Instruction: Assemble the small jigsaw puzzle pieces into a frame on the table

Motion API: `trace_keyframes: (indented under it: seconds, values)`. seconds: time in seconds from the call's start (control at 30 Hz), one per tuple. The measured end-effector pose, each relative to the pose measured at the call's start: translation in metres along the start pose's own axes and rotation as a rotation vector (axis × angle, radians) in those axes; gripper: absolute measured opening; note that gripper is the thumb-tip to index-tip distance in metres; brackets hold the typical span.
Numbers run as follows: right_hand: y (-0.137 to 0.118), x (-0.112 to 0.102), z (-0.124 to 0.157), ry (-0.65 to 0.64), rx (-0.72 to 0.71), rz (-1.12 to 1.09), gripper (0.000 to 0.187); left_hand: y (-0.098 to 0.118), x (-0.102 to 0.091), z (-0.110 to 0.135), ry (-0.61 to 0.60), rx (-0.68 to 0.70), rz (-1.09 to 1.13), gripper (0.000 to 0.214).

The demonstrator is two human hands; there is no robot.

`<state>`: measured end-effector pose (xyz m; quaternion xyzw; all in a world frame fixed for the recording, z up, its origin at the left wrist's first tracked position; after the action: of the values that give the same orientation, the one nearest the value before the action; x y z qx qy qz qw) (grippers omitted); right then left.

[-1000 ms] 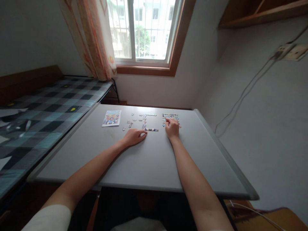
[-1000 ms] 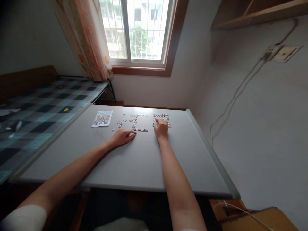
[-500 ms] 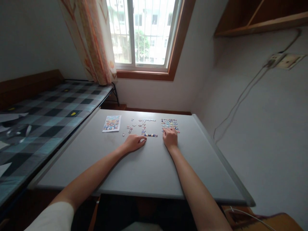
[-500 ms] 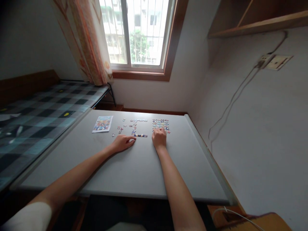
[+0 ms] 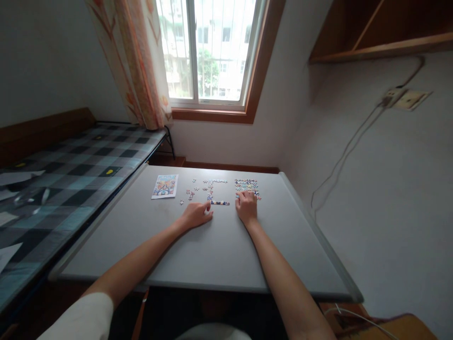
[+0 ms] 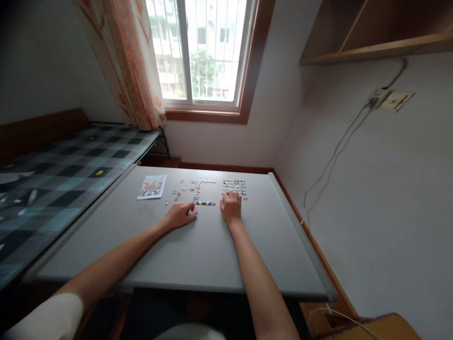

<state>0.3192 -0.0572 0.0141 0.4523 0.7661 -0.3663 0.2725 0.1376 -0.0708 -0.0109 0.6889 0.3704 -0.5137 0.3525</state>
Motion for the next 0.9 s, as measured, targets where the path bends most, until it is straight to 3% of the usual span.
trace_keyframes:
  seconds: [0.13, 0.3, 0.43, 0.7, 0.9]
  values:
    - [-0.003, 0.000, 0.001, -0.003, -0.021, -0.030, 0.024, -0.001, 0.001, 0.001, 0.015, 0.014, -0.046, 0.038]
    - [-0.006, -0.003, 0.003, 0.002, -0.059, -0.100, 0.023, 0.001, 0.004, 0.003, 0.013, 0.074, -0.022, 0.030]
    - [-0.009, 0.004, 0.005, -0.074, -0.108, -0.073, 0.027, 0.001, 0.003, 0.005, 0.031, 0.083, 0.045, 0.031]
    - [-0.003, 0.019, 0.010, -0.209, -0.059, -0.047, 0.027, 0.009, 0.004, 0.009, 0.060, 0.148, 0.028, 0.032]
    - [-0.005, 0.018, 0.011, -0.211, -0.078, -0.186, 0.026, 0.015, 0.003, 0.010, 0.066, 0.194, 0.035, 0.031]
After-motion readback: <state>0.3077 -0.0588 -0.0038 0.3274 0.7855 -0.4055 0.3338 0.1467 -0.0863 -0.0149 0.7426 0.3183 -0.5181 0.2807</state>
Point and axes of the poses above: each hand's wrist, its own z-axis away from the middle knuckle, its own x-axis out of the palm, y = z × x, the point moved 10 cm from there along -z, towards the middle knuckle, and after that the axes turned 8 degrees about -z, right-handed, at the moved point
